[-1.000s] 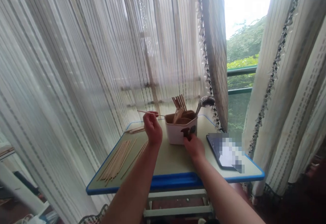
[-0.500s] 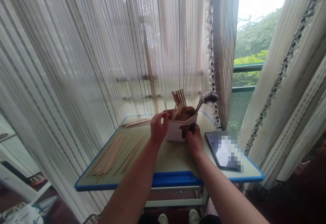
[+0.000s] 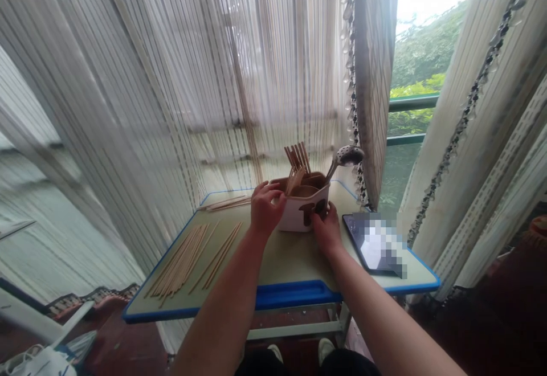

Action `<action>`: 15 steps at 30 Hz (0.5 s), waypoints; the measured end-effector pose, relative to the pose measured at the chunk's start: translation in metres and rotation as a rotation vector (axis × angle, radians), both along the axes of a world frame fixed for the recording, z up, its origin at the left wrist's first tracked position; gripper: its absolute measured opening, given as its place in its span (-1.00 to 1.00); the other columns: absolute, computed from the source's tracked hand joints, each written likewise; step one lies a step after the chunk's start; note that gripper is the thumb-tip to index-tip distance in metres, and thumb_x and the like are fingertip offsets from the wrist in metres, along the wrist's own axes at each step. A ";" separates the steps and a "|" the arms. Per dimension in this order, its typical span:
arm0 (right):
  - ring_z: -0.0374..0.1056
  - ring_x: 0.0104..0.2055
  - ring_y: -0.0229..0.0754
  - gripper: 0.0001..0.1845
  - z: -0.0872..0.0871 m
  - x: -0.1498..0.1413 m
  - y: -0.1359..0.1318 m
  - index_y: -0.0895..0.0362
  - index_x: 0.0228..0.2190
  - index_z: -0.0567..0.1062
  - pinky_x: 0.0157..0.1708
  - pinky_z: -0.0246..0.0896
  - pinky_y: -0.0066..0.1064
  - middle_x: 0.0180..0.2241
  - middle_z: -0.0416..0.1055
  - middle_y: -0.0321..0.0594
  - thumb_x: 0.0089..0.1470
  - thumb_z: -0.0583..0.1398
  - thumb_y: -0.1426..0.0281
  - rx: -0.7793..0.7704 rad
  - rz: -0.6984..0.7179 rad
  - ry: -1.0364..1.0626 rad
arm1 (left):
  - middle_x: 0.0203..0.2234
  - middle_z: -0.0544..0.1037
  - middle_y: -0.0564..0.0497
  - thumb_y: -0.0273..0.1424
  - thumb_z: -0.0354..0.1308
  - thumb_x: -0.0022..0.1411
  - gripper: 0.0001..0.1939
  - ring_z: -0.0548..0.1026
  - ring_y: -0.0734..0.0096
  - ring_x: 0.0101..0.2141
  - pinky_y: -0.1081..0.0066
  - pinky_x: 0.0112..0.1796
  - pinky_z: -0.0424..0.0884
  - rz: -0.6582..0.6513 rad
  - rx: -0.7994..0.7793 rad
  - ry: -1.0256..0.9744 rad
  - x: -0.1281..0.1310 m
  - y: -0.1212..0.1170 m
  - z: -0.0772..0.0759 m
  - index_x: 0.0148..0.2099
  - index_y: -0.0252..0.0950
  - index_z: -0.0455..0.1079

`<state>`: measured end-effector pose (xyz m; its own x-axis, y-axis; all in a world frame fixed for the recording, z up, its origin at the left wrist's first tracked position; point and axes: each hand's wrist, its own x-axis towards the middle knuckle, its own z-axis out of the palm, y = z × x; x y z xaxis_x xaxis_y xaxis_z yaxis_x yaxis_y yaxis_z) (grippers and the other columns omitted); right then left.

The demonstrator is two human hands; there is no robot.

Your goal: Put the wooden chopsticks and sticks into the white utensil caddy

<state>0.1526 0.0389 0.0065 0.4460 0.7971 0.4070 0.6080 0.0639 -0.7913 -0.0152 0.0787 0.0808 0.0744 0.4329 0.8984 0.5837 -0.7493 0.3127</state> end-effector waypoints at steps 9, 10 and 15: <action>0.20 -0.01 0.06 -0.26 -0.002 -0.002 0.003 0.21 0.06 0.18 -0.02 0.07 -0.21 -0.08 0.30 0.05 -0.20 0.17 0.27 0.017 -0.056 0.136 | -0.29 0.54 -0.01 -0.46 0.09 0.06 -0.87 0.37 0.26 -0.09 0.18 -0.03 0.29 -0.001 0.003 0.006 -0.001 -0.004 0.000 -0.41 -0.26 0.47; 0.21 -0.03 0.05 -0.29 -0.003 -0.002 0.003 0.18 0.03 0.21 -0.03 0.08 -0.19 -0.11 0.31 0.01 -0.21 0.17 0.27 0.030 -0.057 0.129 | -0.30 0.54 -0.01 -0.46 0.09 0.06 -0.87 0.37 0.26 -0.09 0.19 -0.03 0.29 0.007 0.003 0.007 -0.002 -0.005 0.000 -0.42 -0.26 0.47; 0.17 0.02 0.07 -0.34 -0.005 -0.004 0.004 0.17 -0.03 0.26 0.00 0.04 -0.13 -0.09 0.29 -0.01 -0.24 0.18 0.27 0.122 -0.054 0.119 | -0.29 0.53 -0.03 -0.45 0.08 0.06 -0.86 0.37 0.27 -0.09 0.21 -0.02 0.28 0.033 0.011 0.050 -0.005 -0.005 0.000 -0.34 -0.28 0.47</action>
<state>0.1484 0.0433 0.0014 0.5377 0.7187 0.4409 0.5155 0.1337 -0.8464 -0.0199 0.0738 0.0812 0.1048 0.4256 0.8988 0.6226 -0.7328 0.2744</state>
